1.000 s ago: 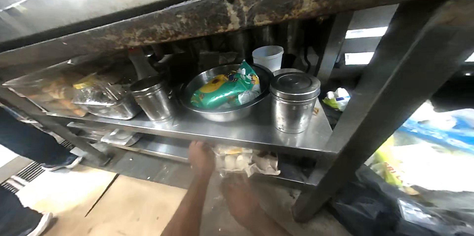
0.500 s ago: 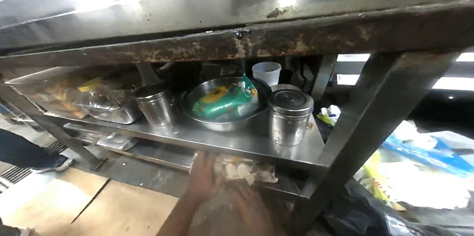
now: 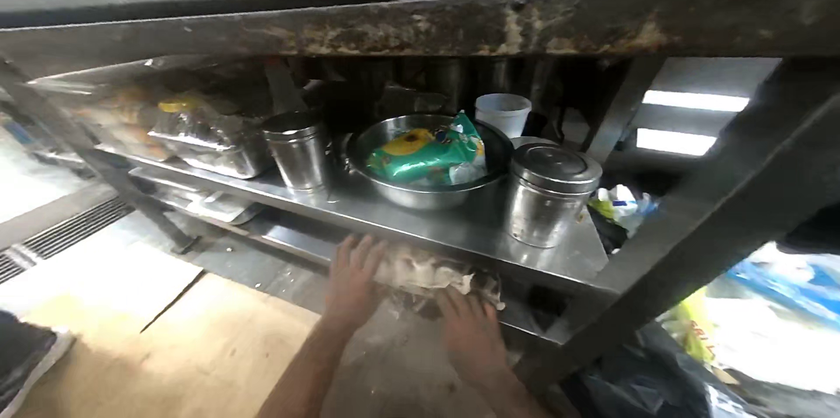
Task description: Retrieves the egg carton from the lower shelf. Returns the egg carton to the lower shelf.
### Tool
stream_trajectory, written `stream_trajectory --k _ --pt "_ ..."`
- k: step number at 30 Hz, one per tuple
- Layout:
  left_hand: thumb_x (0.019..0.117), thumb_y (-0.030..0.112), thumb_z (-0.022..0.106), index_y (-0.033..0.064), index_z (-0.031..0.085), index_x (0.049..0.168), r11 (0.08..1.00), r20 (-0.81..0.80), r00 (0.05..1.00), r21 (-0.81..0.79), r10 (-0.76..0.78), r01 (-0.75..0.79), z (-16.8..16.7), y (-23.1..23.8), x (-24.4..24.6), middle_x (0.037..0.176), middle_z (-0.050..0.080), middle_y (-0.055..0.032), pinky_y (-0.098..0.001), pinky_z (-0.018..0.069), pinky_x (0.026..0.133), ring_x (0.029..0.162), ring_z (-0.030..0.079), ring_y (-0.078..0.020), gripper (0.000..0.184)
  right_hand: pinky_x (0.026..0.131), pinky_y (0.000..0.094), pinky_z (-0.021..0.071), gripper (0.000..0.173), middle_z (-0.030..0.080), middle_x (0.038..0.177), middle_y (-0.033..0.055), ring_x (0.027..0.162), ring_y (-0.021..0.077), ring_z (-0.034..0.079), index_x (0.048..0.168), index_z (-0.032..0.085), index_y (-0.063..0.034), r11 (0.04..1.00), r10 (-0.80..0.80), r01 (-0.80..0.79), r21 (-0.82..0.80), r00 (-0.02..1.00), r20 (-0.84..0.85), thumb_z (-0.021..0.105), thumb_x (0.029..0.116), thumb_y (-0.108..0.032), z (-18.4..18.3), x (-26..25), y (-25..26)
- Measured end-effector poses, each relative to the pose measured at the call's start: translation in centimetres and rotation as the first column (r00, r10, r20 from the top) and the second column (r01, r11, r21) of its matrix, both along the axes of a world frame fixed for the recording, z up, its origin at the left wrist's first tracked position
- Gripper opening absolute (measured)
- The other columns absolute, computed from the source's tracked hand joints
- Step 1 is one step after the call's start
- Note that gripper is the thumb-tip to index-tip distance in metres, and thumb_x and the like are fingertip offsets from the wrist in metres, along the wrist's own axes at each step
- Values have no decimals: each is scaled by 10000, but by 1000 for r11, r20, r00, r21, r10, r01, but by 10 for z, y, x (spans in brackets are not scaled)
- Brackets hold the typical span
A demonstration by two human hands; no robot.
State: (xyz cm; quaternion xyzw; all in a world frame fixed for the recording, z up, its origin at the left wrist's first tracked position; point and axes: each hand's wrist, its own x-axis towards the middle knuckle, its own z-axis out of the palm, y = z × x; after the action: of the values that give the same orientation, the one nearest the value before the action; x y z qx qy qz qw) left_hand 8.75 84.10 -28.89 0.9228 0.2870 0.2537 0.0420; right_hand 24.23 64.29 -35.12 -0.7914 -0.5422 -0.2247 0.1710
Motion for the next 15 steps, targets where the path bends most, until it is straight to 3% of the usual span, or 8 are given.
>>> stream_trajectory --k 2,3,5,7,10,12,14,15 --pt "722 327 897 114 465 1520 922 157 938 -291 308 -254 -24 -11 -9 1555 430 -218 -538 458 1108 1398 472 -390 933 966 585 503 403 696 1300 27 1134 300 675 1289 702 -243 998 -63 61 -34 995 -72 681 901 -351 13 -10 4" --pt "755 298 876 72 412 1534 838 190 888 -458 418 -296 -32 -14 -10 1485 511 -180 -488 536 1028 1289 585 -319 934 962 577 505 380 708 1261 26 1123 296 677 1246 719 -245 996 -89 87 -24 993 -83 671 895 -384 18 -13 7" --pt "853 216 799 48 462 1467 690 264 816 -693 514 -210 -43 -21 -5 1200 703 -110 -439 634 840 962 737 -226 721 930 570 517 339 724 1187 35 1075 301 685 1174 738 -237 991 -132 130 -33 985 -110 665 899 -421 29 -19 9" --pt "974 192 653 45 491 1484 631 274 806 -761 525 -152 -46 -29 2 1085 740 -114 -452 627 817 850 745 -225 555 847 544 550 324 750 1093 36 986 285 716 1118 756 -219 988 -154 152 -26 982 -111 634 920 -444 44 -26 8" --pt "1023 176 545 83 622 1399 642 225 798 -726 560 -246 -37 -34 7 1074 747 -125 -504 597 862 907 736 -264 394 715 484 601 282 748 993 51 871 275 732 1056 766 -180 995 -19 24 100 998 -52 617 940 -389 66 -40 16" --pt "1019 157 512 115 704 1290 672 155 832 -675 533 -304 -26 -35 9 1189 730 -116 -532 557 956 1075 710 -288 335 828 496 592 274 744 1117 45 1049 293 706 1134 757 -186 993 108 -108 57 994 -4 644 926 -323 71 -45 36" --pt "998 130 506 106 750 1189 733 143 878 -620 457 -280 -23 -35 7 1203 721 -113 -514 555 962 1099 699 -287 311 991 566 512 380 686 1319 67 1271 360 599 1291 695 -188 979 136 -143 -146 989 -57 696 918 -256 71 -47 59" --pt "998 119 498 90 754 1168 762 143 908 -603 393 -235 -24 -33 2 1202 715 -121 -503 553 965 1097 695 -286 308 977 585 514 389 688 1303 76 1256 387 596 1283 691 -190 975 147 -152 -163 988 -41 724 897 -227 67 -44 69"
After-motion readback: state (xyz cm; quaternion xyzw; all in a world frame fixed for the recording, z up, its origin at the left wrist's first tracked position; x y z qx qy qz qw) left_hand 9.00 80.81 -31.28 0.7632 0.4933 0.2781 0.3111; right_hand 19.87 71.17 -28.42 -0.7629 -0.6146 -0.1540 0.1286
